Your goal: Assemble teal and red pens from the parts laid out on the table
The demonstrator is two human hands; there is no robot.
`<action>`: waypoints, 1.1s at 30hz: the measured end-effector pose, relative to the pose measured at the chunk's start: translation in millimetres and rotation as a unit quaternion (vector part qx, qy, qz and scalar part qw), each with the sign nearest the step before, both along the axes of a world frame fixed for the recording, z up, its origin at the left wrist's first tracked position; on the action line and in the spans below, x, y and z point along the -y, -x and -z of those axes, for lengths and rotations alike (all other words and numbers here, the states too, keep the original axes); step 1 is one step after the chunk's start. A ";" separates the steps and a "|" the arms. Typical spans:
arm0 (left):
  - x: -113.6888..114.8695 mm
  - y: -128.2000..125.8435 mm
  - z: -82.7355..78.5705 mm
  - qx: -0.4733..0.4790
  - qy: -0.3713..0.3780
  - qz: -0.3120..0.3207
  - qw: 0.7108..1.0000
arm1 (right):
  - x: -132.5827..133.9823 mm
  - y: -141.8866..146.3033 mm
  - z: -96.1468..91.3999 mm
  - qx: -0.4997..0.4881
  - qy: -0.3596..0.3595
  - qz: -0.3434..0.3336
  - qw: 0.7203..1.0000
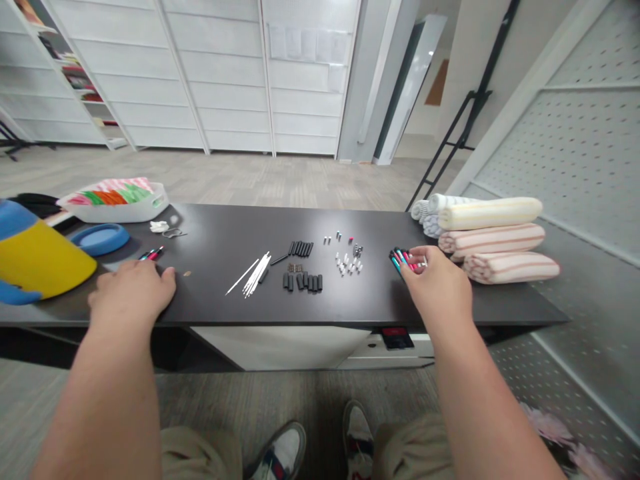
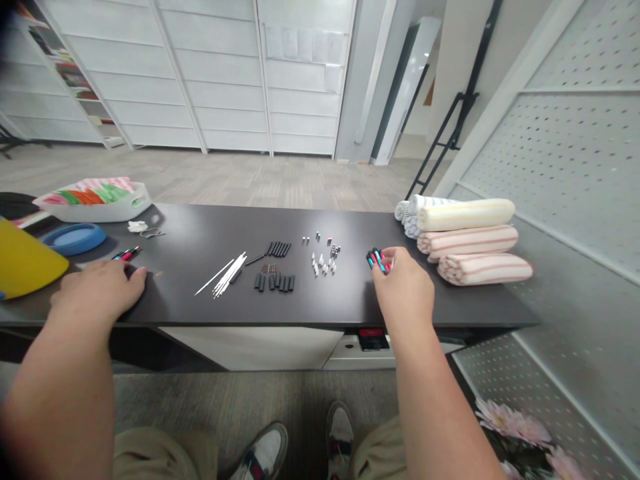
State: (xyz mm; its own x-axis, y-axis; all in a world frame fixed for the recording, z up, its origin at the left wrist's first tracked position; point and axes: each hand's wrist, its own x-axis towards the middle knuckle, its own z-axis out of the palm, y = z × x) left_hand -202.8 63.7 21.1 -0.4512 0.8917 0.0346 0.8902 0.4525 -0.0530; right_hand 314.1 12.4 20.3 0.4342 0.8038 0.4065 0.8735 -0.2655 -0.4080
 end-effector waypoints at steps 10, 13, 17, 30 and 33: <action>5.6 -3.4 -0.2 -0.046 -0.060 0.073 0.994 | 0.4 4.5 6.2 0.064 0.110 0.006 0.992; 9.0 -17.0 -7.8 -0.051 -0.111 0.095 0.988 | -0.1 3.5 8.0 0.058 0.111 0.002 0.992; 14.8 -43.7 -15.3 -0.018 -0.208 0.152 0.966 | 0.9 7.0 4.0 0.007 0.067 -0.008 0.998; 50.1 -180.5 -4.0 0.039 -0.262 0.572 0.776 | 35.6 113.7 -4.4 -0.196 -0.071 -0.419 0.884; 48.4 -184.9 7.6 0.066 -0.218 0.605 0.763 | 40.0 121.4 -0.9 -0.244 -0.077 -0.452 0.855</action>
State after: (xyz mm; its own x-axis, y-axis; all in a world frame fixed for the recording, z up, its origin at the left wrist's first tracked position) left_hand -17.9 15.3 13.4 0.6680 0.5757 0.4716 0.6552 -0.7555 -0.0058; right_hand 192.7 -27.7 21.1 -0.1874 0.8541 0.4853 0.4094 0.5170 -0.7518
